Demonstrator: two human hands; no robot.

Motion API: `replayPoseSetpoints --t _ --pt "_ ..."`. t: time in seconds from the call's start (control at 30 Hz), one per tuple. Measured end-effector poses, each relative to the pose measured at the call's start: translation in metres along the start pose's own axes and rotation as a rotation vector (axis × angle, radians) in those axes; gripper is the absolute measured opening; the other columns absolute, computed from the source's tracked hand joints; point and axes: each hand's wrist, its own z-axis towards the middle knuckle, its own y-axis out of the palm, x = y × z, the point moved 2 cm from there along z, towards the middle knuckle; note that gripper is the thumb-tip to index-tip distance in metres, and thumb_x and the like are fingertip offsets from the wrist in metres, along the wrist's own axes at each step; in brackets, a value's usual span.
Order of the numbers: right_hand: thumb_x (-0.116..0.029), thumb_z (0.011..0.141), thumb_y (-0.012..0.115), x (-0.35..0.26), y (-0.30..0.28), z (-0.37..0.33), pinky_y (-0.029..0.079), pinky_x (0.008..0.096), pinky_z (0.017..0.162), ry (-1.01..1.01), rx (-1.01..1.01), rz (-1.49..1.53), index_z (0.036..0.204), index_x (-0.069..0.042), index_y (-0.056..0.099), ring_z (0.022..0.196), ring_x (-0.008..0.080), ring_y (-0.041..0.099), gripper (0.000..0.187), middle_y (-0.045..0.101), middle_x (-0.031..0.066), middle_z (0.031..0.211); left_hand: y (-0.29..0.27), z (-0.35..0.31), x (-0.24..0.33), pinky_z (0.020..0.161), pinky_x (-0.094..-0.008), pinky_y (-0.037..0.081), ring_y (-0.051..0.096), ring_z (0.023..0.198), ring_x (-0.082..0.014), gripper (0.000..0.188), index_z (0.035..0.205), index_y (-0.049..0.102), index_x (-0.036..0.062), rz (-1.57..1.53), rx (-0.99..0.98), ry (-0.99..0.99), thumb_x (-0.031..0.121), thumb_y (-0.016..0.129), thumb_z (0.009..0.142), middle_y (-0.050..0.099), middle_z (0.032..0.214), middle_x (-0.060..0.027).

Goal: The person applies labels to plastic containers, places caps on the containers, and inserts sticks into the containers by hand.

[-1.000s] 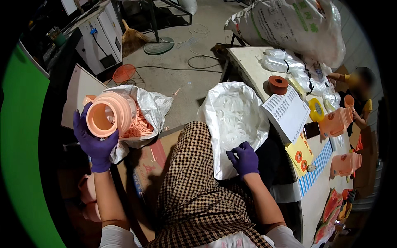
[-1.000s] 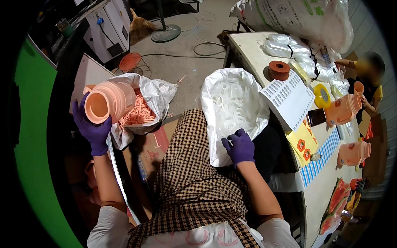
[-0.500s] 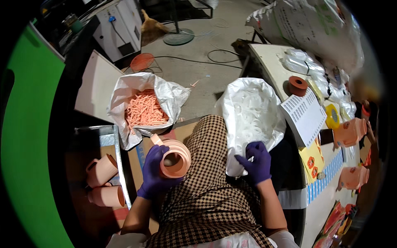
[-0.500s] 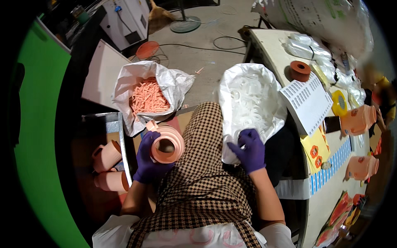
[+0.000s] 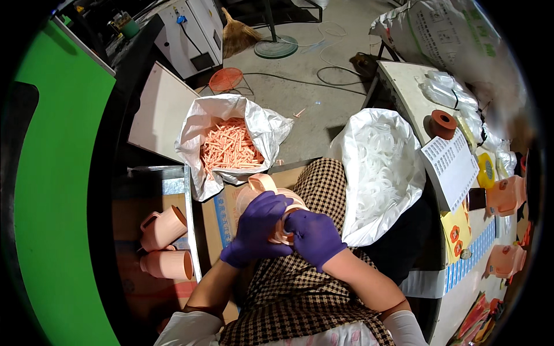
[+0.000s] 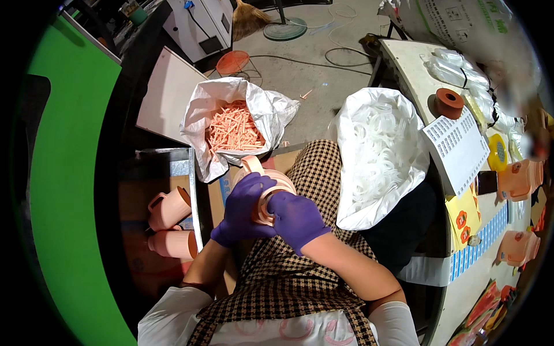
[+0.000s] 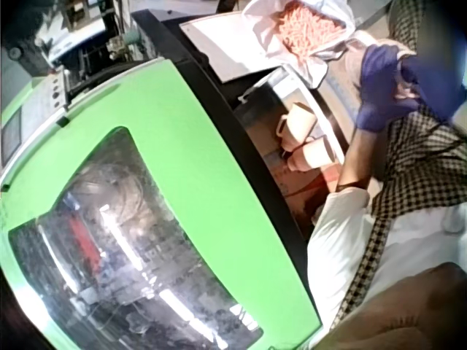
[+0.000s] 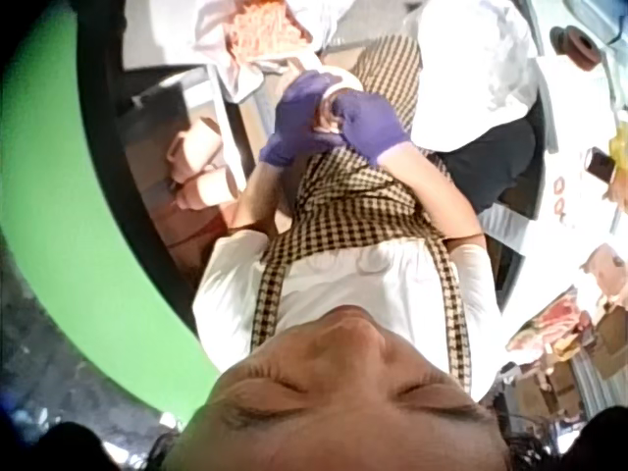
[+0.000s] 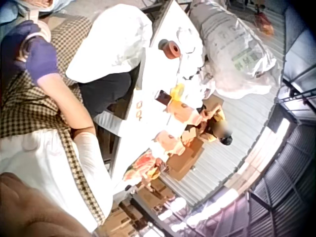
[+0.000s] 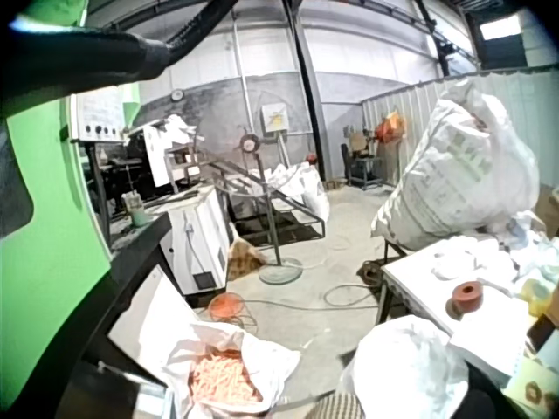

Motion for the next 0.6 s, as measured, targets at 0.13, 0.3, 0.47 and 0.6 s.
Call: replayPoseSetpoints --t 0.13,0.3,0.47,0.6 --pt "-0.005 0.079 0.066 -0.005 0.011 0.001 0.057 0.0406 0.070 0.038 0.035 -0.073 0.097 -0.007 0.069 0.080 0.0332 0.070 0.018 0.070 0.0162 0.090 0.001 0.003 0.000 0.101 -0.0510 0.047 0.062 0.109 -0.0422 0.087 0.124 0.056 0.0014 0.005 0.029 0.037 0.041 0.090 0.055 0.065 0.116 -0.0190" --pt "-0.009 0.086 0.063 0.002 0.009 -0.005 0.056 0.0369 0.075 0.002 0.034 0.110 0.100 -0.004 0.066 0.082 0.0288 0.069 0.016 0.068 0.0151 0.089 0.006 0.006 0.008 0.099 -0.0498 0.047 0.062 0.108 -0.0406 0.082 0.124 0.057 0.0042 0.108 0.043 0.065 0.039 0.089 0.058 0.065 0.114 -0.0170" --pt "-0.016 0.092 0.047 0.045 0.044 -0.014 0.053 0.0319 0.074 -0.262 -0.056 -0.046 0.087 -0.005 0.062 0.075 0.0227 0.062 0.019 0.059 0.0126 0.081 0.026 0.005 0.010 0.106 -0.0485 0.044 0.058 0.114 -0.0401 0.076 0.130 0.056 0.0051 0.073 -0.013 -0.026 0.034 0.084 0.066 0.062 0.120 -0.0155" --pt "-0.013 0.086 0.066 0.019 0.013 -0.030 0.055 0.0335 0.079 -0.207 -0.032 -0.089 0.100 -0.001 0.068 0.086 0.0256 0.067 0.018 0.069 0.0137 0.095 0.028 0.015 0.027 0.114 -0.0553 0.035 0.057 0.125 -0.0381 0.073 0.134 0.053 -0.0046 0.454 -0.093 0.107 0.039 0.076 0.081 0.061 0.133 -0.0201"
